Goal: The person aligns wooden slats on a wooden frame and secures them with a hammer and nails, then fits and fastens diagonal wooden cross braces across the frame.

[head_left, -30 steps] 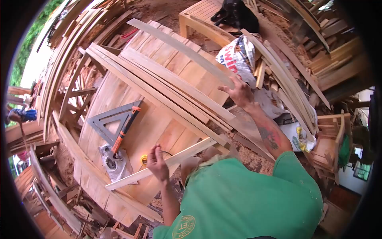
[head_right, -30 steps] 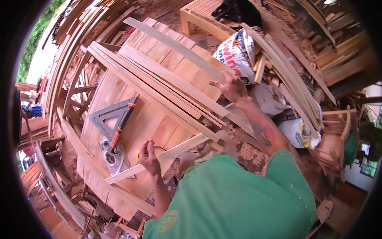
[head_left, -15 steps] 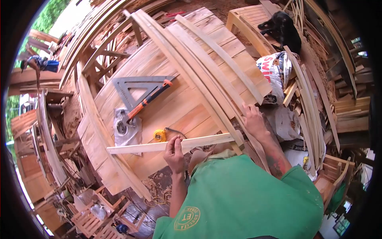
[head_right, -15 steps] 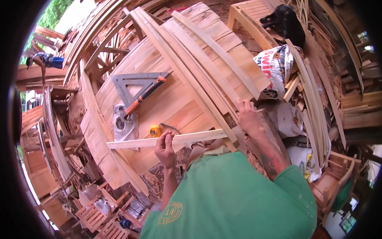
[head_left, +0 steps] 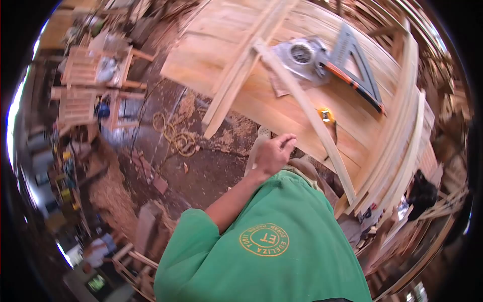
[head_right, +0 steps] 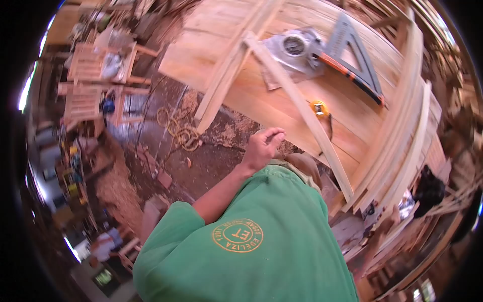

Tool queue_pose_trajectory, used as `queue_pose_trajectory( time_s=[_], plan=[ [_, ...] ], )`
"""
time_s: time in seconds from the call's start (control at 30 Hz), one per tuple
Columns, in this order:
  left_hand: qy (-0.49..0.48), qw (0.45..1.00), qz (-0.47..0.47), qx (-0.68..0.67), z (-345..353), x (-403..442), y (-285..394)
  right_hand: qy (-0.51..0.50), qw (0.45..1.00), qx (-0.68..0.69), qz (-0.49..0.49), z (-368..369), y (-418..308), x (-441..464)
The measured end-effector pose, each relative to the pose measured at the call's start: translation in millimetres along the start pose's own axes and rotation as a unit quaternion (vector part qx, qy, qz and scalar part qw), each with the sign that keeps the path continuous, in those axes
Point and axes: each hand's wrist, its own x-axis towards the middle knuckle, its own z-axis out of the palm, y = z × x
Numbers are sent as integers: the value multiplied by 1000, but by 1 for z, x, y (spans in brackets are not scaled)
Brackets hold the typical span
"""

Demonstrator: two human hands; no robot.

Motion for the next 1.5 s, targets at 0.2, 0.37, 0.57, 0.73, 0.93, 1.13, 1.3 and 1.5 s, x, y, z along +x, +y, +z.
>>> queue_pose_trajectory(
  time_s=[0.2,0.37,0.57,0.73,0.93,1.13,1.3,1.5],
  plan=[
    [115,950,-48,-287,-31,-1,-12,-74,961,-99,-248,32,-85,-12],
    [254,791,11,-556,-69,4,-24,-271,734,-332,-526,72,-129,45],
    [256,784,-8,-565,-77,11,-44,-394,689,-407,-453,143,-168,59],
    [303,792,-7,-531,-81,42,-58,-345,566,-399,-634,167,-188,70],
    [374,815,-46,-439,-86,57,-74,-98,515,-352,-775,192,-142,150],
    [415,732,0,-541,-95,68,-79,-255,575,-476,-615,194,-151,100],
    [379,748,-62,-541,-80,47,-90,-286,590,-388,-648,188,-171,128],
    [392,756,5,-524,-85,46,-91,-250,659,-415,-575,201,-191,100]
  ],
)
